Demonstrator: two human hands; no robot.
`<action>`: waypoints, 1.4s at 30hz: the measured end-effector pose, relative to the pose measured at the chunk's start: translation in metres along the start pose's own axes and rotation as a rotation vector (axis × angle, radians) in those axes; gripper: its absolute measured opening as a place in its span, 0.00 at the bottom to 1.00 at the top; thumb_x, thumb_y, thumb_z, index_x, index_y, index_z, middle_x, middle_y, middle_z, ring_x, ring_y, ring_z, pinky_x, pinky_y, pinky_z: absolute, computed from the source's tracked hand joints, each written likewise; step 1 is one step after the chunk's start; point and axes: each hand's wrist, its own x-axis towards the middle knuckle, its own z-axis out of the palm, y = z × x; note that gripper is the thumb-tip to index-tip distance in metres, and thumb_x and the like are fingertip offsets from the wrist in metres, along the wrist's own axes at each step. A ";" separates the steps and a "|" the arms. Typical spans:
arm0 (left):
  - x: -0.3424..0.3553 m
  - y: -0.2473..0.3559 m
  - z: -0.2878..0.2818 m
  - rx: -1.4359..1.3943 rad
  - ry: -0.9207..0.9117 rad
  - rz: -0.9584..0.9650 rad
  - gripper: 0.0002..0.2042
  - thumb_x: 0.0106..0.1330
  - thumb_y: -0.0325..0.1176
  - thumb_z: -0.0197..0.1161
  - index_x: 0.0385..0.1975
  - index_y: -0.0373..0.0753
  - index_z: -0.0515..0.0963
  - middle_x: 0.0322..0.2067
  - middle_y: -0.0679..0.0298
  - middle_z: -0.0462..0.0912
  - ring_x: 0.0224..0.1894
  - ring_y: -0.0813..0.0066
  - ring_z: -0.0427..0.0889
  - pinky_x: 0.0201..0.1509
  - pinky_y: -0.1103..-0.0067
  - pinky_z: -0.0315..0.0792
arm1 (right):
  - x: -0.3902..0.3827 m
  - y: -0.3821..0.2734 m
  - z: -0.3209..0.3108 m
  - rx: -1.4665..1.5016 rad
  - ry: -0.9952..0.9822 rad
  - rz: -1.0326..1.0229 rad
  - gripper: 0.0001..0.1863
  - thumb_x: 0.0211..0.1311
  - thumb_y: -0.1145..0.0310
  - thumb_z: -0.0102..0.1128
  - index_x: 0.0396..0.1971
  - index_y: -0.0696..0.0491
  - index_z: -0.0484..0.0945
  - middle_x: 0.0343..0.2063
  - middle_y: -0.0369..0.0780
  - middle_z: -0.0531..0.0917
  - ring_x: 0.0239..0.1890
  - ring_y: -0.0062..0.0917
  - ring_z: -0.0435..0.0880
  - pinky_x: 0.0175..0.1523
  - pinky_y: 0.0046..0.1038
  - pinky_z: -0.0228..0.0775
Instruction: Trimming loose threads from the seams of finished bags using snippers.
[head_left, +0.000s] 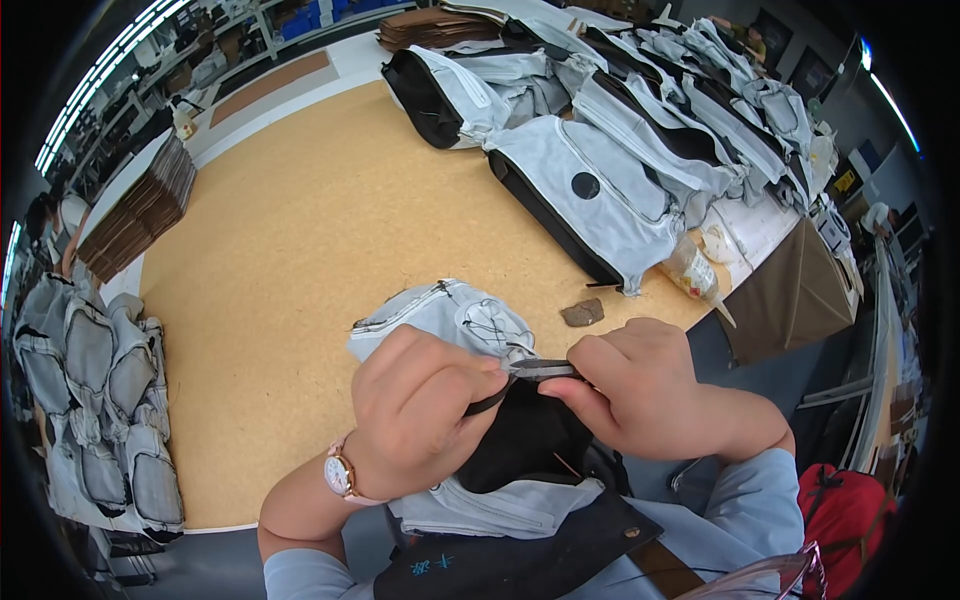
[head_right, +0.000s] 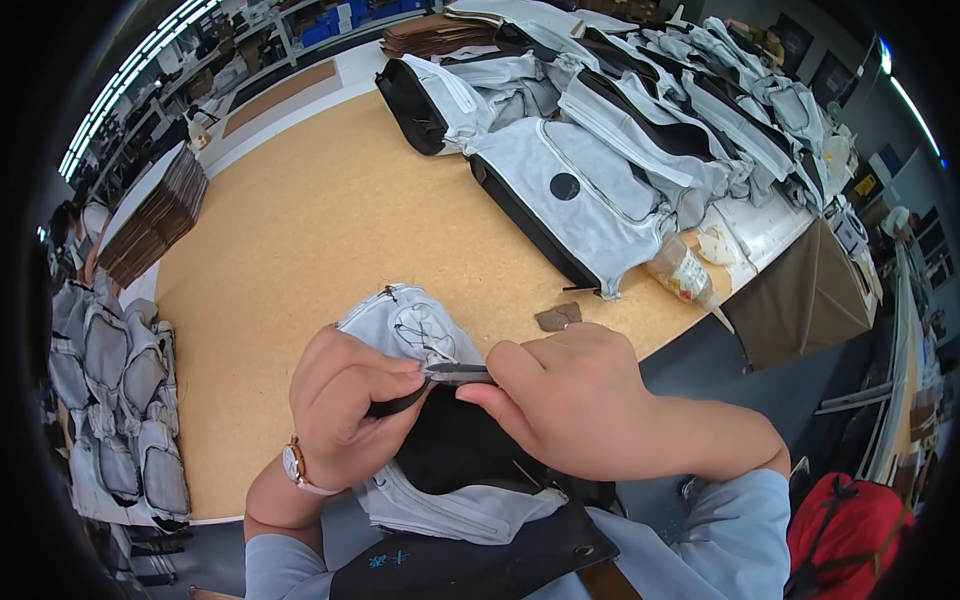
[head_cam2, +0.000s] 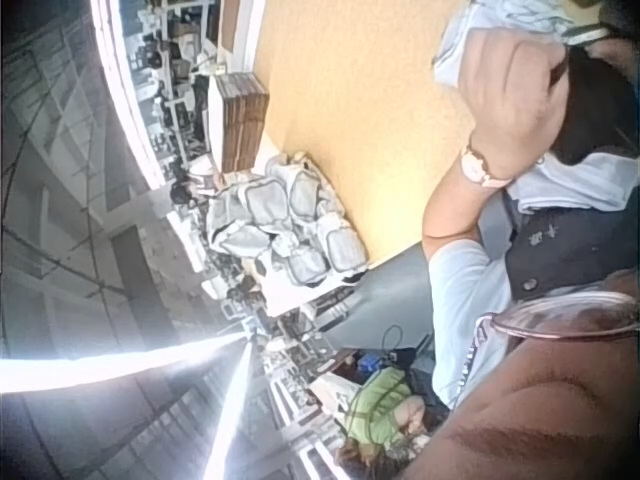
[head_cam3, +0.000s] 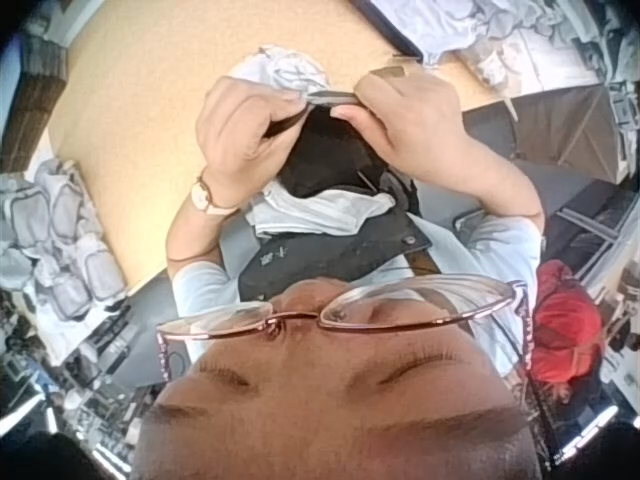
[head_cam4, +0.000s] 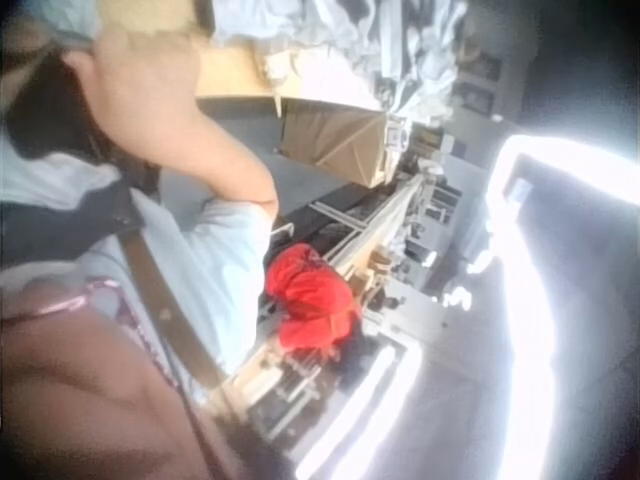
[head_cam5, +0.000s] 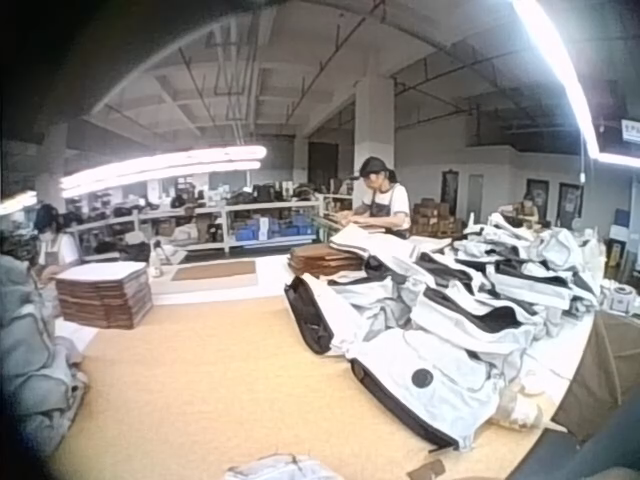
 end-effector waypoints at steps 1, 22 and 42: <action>0.000 0.001 0.000 0.003 -0.002 -0.004 0.13 0.36 0.20 0.72 0.23 0.37 0.77 0.25 0.64 0.80 0.24 0.68 0.76 0.24 0.78 0.68 | -0.001 0.000 -0.001 -0.019 -0.005 -0.003 0.17 0.55 0.60 0.66 0.19 0.52 0.67 0.12 0.36 0.71 0.13 0.31 0.71 0.20 0.31 0.59; 0.002 -0.002 0.001 -0.004 -0.096 -0.169 0.12 0.43 0.17 0.70 0.28 0.39 0.80 0.26 0.64 0.74 0.26 0.69 0.73 0.27 0.77 0.66 | -0.085 0.102 0.085 -0.176 0.136 0.879 0.16 0.61 0.67 0.59 0.44 0.58 0.69 0.34 0.50 0.82 0.35 0.44 0.83 0.39 0.38 0.74; 0.015 -0.001 -0.024 -0.157 -0.196 -0.166 0.09 0.46 0.29 0.75 0.24 0.42 0.79 0.21 0.68 0.78 0.25 0.70 0.75 0.47 0.69 0.72 | -0.101 0.110 0.078 -0.412 0.298 0.701 0.15 0.53 0.65 0.67 0.36 0.58 0.76 0.30 0.44 0.76 0.34 0.40 0.77 0.38 0.36 0.69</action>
